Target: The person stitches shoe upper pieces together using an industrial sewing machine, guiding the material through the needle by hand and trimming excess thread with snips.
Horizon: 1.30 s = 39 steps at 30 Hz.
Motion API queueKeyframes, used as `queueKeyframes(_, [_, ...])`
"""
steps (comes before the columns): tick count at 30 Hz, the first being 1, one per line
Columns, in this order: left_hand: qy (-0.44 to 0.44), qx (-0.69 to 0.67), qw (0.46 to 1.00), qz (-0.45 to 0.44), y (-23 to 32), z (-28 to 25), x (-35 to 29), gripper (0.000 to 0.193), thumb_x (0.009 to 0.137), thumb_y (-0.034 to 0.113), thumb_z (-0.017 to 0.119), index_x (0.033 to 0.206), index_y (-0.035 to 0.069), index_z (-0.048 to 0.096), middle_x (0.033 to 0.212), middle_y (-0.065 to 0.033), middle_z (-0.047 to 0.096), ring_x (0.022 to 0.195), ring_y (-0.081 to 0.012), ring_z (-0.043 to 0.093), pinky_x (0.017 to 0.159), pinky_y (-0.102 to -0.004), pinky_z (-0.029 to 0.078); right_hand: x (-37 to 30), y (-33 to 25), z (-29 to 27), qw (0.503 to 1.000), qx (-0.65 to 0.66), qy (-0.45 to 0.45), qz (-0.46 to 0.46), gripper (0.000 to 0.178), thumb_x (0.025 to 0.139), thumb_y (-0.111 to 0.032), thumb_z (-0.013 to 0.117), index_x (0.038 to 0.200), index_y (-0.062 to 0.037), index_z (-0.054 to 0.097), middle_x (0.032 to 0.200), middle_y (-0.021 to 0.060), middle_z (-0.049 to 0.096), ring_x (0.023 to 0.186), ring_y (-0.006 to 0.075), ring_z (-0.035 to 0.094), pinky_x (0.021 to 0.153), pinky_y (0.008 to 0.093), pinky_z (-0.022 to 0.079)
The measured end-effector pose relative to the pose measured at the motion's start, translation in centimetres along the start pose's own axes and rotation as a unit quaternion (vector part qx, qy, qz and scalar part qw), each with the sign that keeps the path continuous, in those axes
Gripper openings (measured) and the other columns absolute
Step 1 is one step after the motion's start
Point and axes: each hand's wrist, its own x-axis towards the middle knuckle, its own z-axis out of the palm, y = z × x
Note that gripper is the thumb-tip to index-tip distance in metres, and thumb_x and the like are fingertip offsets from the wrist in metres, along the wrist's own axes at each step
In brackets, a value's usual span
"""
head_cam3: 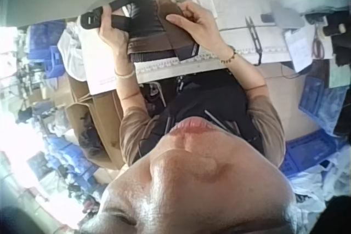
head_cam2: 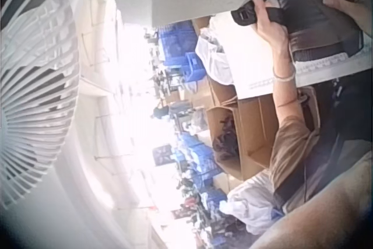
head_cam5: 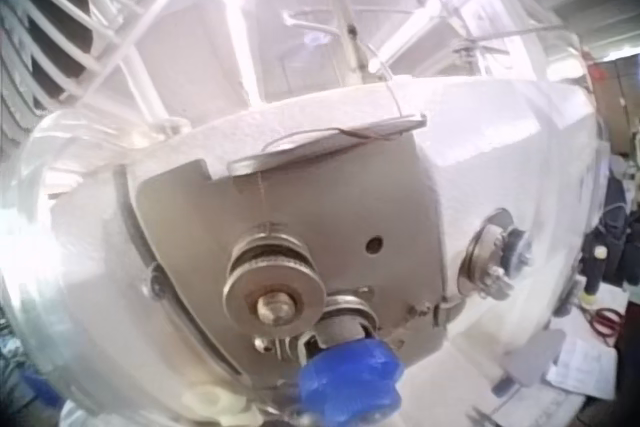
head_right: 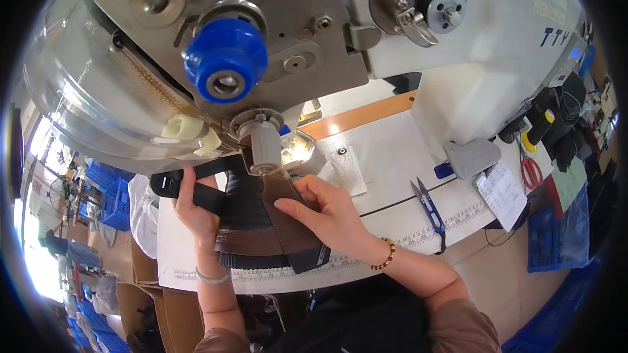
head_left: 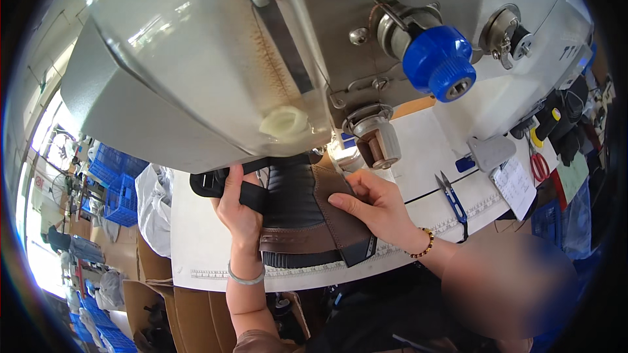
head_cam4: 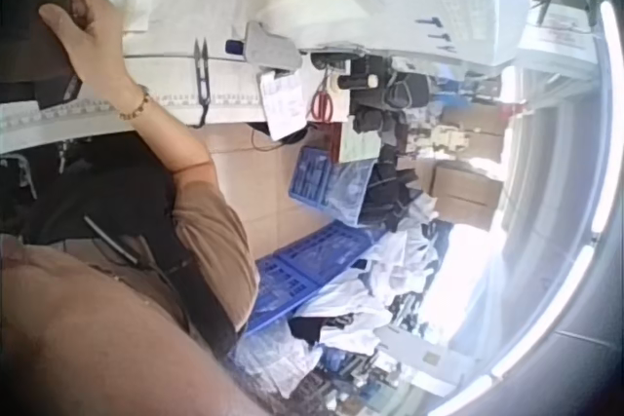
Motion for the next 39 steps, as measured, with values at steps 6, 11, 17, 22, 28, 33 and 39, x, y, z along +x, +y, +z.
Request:
queueKeyframes(6, [-0.01,-0.013,1.0,-0.002,-0.2,-0.3,0.4,0.028,0.088,-0.003,0.049,0.116,-0.006,0.048,0.114,-0.0123,0.053,0.106,-0.0197,0.052,0.092,-0.0308,0.044,0.1,-0.1,0.3,0.998,-0.059,0.021,-0.031,0.017,0.084,-0.013,0.066,0.087,0.0,0.055,0.063,-0.0046,0.052,0.059,-0.0014,0.041,0.048,0.0172,0.033])
queueKeyframes(11, [-0.012,0.173,0.981,0.083,-1.9,-2.5,1.8,0.027,0.089,-0.002,0.049,0.115,-0.006,0.047,0.112,-0.0121,0.053,0.104,-0.0203,0.053,0.089,-0.0311,0.045,0.8,0.4,1.0,0.998,-0.004,0.039,-0.045,0.018,0.085,-0.013,0.065,0.088,0.001,0.055,0.07,-0.0014,0.06,0.067,-0.0005,0.051,0.054,0.0165,0.041])
queueKeyframes(17, [-0.049,-0.009,0.998,0.023,-1.4,-1.3,1.7,0.025,0.089,0.002,0.051,0.113,-0.007,0.049,0.109,-0.0119,0.054,0.099,-0.0217,0.054,0.086,-0.0314,0.045,0.5,-0.3,-0.2,0.999,0.029,0.016,0.005,0.018,0.085,-0.015,0.065,0.09,-0.0004,0.056,0.073,-0.0007,0.06,0.068,0.0005,0.053,0.056,0.0167,0.042])
queueKeyframes(22, [-0.042,0.23,0.962,0.14,-2.4,-3.4,2.7,0.018,0.085,-0.001,0.056,0.102,-0.007,0.06,0.108,-0.0122,0.056,0.096,-0.0244,0.056,0.085,-0.0319,0.044,0.3,0.0,-0.7,0.999,-0.027,-0.024,-0.01,0.018,0.084,-0.016,0.066,0.089,-0.0017,0.056,0.069,-0.0022,0.055,0.062,0.0002,0.046,0.052,0.0176,0.037])
queueKeyframes(28, [-0.003,0.219,0.972,0.079,-3.2,-4.0,3.4,0.019,0.081,-0.004,0.058,0.099,-0.006,0.063,0.105,-0.0135,0.057,0.1,-0.0253,0.054,0.088,-0.0324,0.041,0.0,0.1,-0.2,0.997,-0.075,0.004,-0.019,0.018,0.084,-0.015,0.066,0.09,-0.0004,0.058,0.077,-0.0021,0.057,0.069,0.0012,0.045,0.059,0.0175,0.038])
queueKeyframes(33, [-0.02,0.21,0.977,0.041,-2.8,-4.6,3.4,0.019,0.081,-0.006,0.055,0.1,-0.009,0.057,0.111,-0.0124,0.054,0.102,-0.022,0.053,0.089,-0.0331,0.041,0.5,0.0,0.4,0.999,-0.035,0.002,-0.038,0.019,0.085,-0.016,0.065,0.092,0.0008,0.058,0.082,-0.0015,0.058,0.07,0.0018,0.046,0.06,0.0175,0.037])
queueKeyframes(39, [-0.028,0.33,0.936,0.121,1.5,0.6,0.5,0.022,0.08,-0.01,0.05,0.101,-0.005,0.056,0.102,-0.0114,0.057,0.093,-0.0205,0.055,0.086,-0.0322,0.043,0.2,0.1,0.3,0.99,-0.132,0.029,-0.047,0.019,0.089,-0.016,0.059,0.1,-0.0018,0.054,0.067,0.0006,0.056,0.057,0.0025,0.046,0.047,0.021,0.036])
